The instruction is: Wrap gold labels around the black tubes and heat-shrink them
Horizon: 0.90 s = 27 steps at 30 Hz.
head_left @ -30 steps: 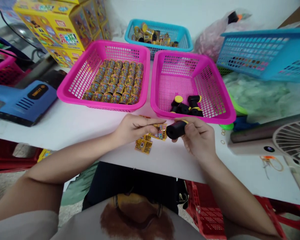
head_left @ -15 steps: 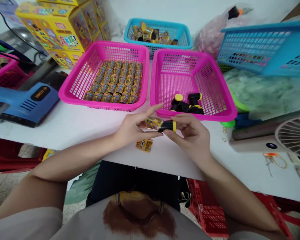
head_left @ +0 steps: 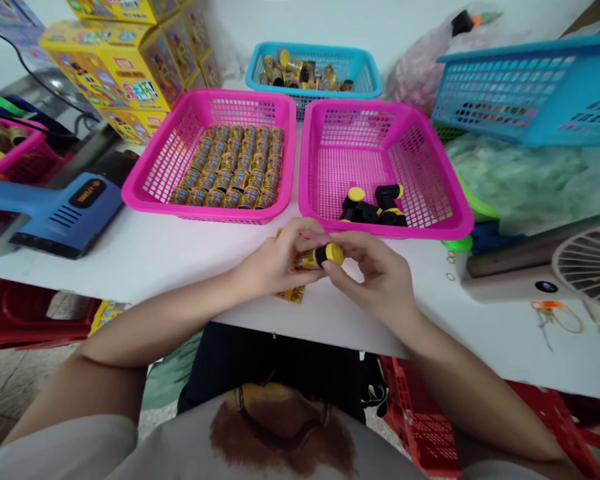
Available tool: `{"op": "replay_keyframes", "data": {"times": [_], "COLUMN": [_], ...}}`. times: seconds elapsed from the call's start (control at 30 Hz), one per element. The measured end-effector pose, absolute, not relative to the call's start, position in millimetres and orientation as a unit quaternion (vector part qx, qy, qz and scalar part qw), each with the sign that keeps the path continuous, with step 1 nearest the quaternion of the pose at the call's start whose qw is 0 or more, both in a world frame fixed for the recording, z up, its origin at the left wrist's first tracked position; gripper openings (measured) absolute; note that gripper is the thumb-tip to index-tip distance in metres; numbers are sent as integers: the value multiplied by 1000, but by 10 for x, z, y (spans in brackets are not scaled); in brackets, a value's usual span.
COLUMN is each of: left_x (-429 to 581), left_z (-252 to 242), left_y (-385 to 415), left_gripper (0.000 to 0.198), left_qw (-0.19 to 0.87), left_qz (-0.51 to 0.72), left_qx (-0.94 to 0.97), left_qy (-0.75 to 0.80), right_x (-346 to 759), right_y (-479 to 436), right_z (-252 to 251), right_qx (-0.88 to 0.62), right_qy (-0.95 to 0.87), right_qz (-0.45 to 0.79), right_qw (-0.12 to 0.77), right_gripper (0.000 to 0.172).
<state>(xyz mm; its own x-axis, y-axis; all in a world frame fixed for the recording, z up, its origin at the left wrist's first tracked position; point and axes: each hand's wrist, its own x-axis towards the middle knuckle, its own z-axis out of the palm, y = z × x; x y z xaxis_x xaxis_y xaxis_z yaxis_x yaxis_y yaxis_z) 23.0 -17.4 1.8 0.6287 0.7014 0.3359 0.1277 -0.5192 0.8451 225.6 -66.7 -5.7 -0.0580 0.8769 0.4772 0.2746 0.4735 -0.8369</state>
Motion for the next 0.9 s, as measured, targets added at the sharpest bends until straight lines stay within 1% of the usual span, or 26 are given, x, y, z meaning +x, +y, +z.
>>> {"op": "replay_keyframes", "data": {"times": [0.1,0.17,0.33,0.5,0.6,0.63,0.7,0.8,0.87,0.9], "left_x": [217,194,140,130,137,144,168,231,275,293], "left_z": [40,66,110,101,97,94,78,22,-21,-38], "left_y": [-168,-163,-164,-171,-179,-179,-174,-158,-150,-146], "left_gripper": [48,51,61,69,73,74,79,88,95,98], "left_qw": [505,547,595,620,644,651,659,660,664,671], "left_qz": [326,303,251,226,226,228,242,302,351,364], "left_qx": [775,761,744,735,715,709,696,667,636,620], "left_qy": [193,174,171,156,148,148,151,169,177,178], "right_x": [2284,2305,2334,2355,2356,2352,2342,2349,2370,2381], "right_y": [-651,-646,-648,-642,-648,-651,-657,-655,-646,-641], "right_z": [-49,-24,52,61,30,16,-9,-9,17,33], "right_qx": [-389,-368,-319,-281,-266,-272,-303,-362,-365,-357], "right_qy": [-650,-656,-690,-671,-675,-686,-716,-756,-784,-800], "right_qz": [368,394,399,522,535,514,418,183,60,29], "right_qw": [539,529,513,445,433,438,469,514,499,481], "right_gripper": [37,34,23,30,31,31,31,27,31,36]}}
